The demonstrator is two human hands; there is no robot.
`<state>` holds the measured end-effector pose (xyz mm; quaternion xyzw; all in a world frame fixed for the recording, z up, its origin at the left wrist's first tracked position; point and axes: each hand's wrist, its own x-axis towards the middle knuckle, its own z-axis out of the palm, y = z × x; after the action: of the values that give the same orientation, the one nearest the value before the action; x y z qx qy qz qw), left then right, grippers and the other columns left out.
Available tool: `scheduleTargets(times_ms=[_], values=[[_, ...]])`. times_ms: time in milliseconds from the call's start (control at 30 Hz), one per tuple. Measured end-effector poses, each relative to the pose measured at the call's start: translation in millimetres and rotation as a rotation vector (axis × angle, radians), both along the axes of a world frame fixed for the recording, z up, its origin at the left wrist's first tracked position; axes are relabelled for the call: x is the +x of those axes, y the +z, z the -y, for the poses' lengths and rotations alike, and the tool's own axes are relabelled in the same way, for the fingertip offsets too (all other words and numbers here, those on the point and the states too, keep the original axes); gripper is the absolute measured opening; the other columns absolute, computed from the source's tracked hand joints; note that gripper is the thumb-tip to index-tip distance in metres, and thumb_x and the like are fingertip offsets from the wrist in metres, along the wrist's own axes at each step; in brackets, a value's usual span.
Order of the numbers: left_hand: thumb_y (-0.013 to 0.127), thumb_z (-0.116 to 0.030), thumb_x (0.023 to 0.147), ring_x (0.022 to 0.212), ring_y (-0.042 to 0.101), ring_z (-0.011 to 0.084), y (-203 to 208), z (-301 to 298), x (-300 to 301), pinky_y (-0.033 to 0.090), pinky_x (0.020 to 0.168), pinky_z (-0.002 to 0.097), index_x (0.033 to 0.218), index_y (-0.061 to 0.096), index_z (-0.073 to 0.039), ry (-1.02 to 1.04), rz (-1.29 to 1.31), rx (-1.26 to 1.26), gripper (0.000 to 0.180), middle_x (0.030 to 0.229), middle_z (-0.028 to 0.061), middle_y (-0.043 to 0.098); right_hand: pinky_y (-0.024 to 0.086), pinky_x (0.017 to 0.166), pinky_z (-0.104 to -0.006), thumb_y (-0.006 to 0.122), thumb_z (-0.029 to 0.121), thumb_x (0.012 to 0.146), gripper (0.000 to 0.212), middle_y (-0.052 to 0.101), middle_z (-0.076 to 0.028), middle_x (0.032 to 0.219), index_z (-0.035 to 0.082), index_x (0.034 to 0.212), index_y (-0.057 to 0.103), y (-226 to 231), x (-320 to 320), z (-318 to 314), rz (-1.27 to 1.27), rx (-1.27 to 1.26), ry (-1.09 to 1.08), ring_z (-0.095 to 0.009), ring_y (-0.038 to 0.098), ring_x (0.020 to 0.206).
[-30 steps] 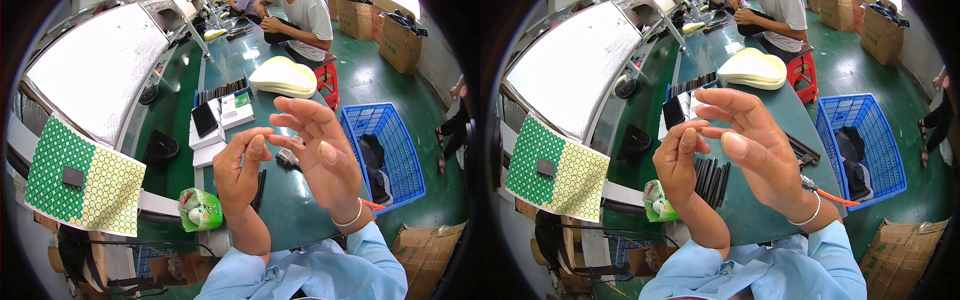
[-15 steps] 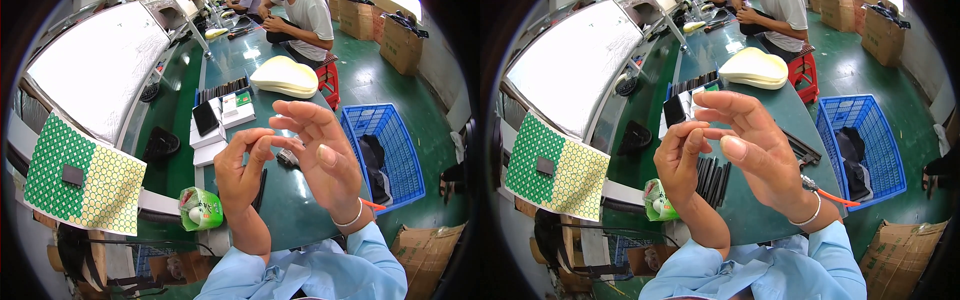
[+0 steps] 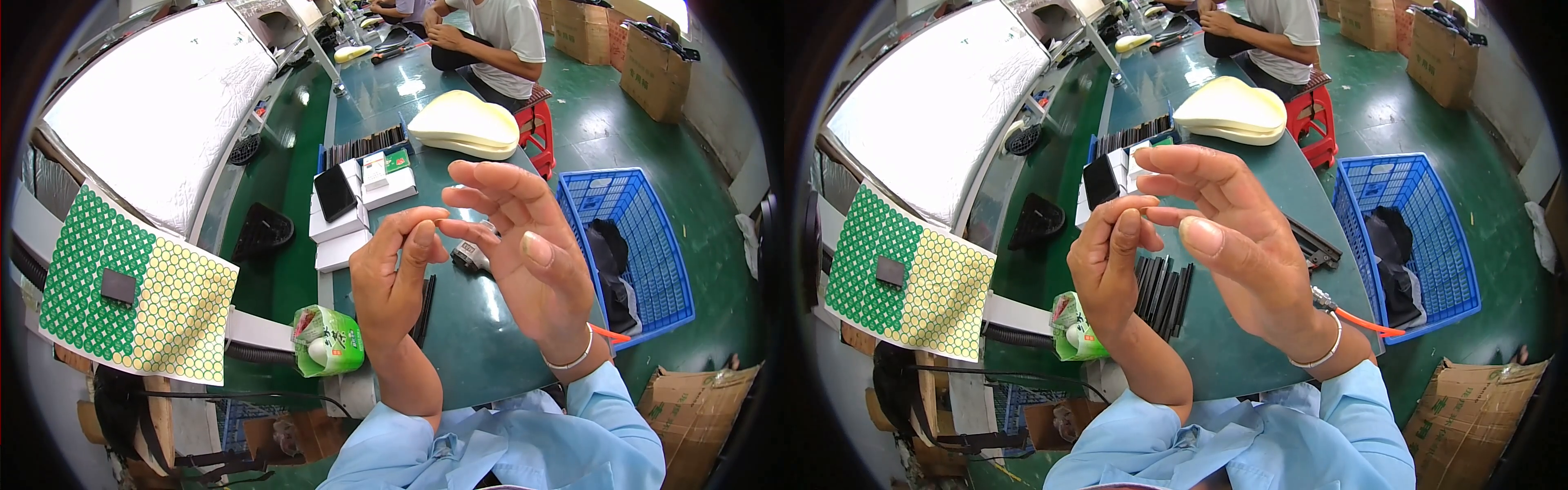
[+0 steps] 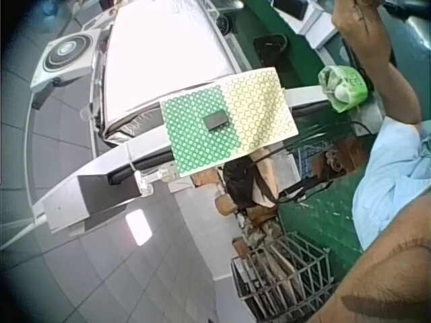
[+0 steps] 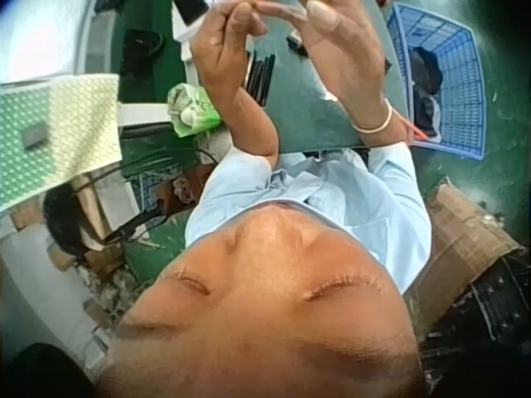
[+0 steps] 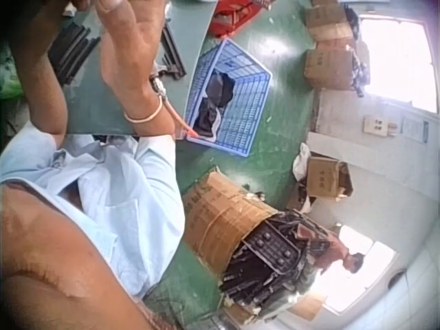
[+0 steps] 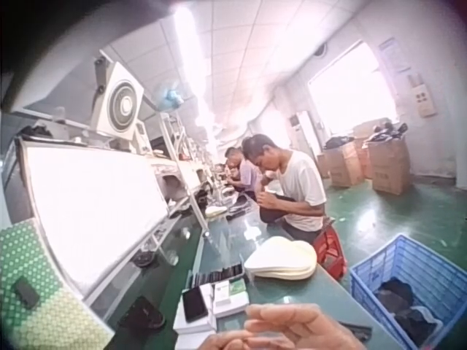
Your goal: Staple a cover onto a plastic seat base using a pneumatic stapler.
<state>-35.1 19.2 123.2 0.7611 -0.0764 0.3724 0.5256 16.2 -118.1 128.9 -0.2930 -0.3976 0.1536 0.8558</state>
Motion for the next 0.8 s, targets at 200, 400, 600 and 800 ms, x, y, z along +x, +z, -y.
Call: scheduleTargets(times_ms=[200,400,600,800], values=[[0.054,-0.015,0.09,0.06,0.055,0.007,-0.5,-2.4,-1.6,0.041,0.054,0.019,0.098,0.062,0.0,-0.031,-0.023,-0.012,0.019,0.07,0.0046,0.059,0.03,0.101,-0.0395,0.054,0.031,0.083,0.056,0.038,-0.015,0.132,0.0,0.127,0.036,0.0,-1.2,-1.1,0.021,-0.003,-0.026,-0.022,0.037,0.121],[0.056,-0.009,0.088,0.061,0.056,0.0075,0.8,-1.3,-3.1,0.043,0.055,0.0195,0.098,0.062,0.001,-0.048,-0.018,-0.029,0.016,0.076,0.0066,0.062,0.031,0.1,-0.0385,0.057,0.024,0.083,0.055,0.041,-0.016,0.13,-0.001,0.128,0.035,-2.7,-1.9,-2.5,0.135,-0.009,-0.09,-0.022,0.043,0.116],[0.058,-0.008,0.086,0.061,0.055,0.0075,-2.1,-1.6,-2.0,0.041,0.054,0.0184,0.097,0.061,0.003,-0.009,0.023,0.008,0.016,0.074,0.0057,0.061,0.038,0.095,-0.0431,0.061,0.034,0.081,0.06,0.05,-0.019,0.116,0.0,0.124,0.036,-3.8,-9.9,0.4,0.327,-0.145,-0.289,-0.026,0.053,0.106],[0.06,-0.005,0.083,0.058,0.057,0.0078,-0.9,1.6,-0.9,0.042,0.052,0.0197,0.094,0.064,0.0,0.022,0.046,-0.035,0.012,0.074,0.0062,0.063,0.035,0.098,-0.045,0.057,0.034,0.084,0.033,0.058,-0.005,0.062,0.003,0.075,0.058,-5.5,-1.3,4.3,0.452,-0.156,-0.251,-0.013,0.053,0.055]])
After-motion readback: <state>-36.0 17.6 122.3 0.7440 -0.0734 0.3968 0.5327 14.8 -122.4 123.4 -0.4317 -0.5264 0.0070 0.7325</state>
